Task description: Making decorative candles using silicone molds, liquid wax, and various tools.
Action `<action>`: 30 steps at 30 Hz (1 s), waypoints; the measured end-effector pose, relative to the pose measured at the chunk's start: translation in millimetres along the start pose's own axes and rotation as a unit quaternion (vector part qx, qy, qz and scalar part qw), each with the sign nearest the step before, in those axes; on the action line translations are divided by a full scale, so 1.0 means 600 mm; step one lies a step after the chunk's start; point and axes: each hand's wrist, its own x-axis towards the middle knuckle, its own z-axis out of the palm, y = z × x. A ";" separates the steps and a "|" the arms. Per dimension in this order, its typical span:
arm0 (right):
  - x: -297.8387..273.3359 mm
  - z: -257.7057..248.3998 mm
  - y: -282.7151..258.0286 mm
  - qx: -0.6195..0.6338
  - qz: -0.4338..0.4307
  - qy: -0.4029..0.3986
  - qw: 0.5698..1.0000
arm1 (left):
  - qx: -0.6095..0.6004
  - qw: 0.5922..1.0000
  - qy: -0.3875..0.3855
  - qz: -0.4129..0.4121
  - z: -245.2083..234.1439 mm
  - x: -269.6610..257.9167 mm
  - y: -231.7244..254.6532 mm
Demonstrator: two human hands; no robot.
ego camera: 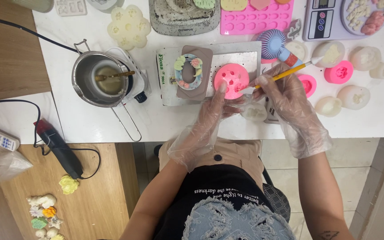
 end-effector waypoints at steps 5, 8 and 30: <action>-0.006 -0.002 0.012 0.009 -0.006 -0.001 1.000 | -0.003 1.000 -0.008 -0.004 -0.004 0.004 -0.006; -0.008 0.002 0.016 0.016 -0.010 0.036 0.999 | 0.011 1.000 -0.015 -0.002 -0.002 -0.003 0.004; -0.015 0.009 0.017 -0.001 -0.059 0.031 0.998 | 0.000 1.000 -0.024 0.003 -0.007 0.000 -0.003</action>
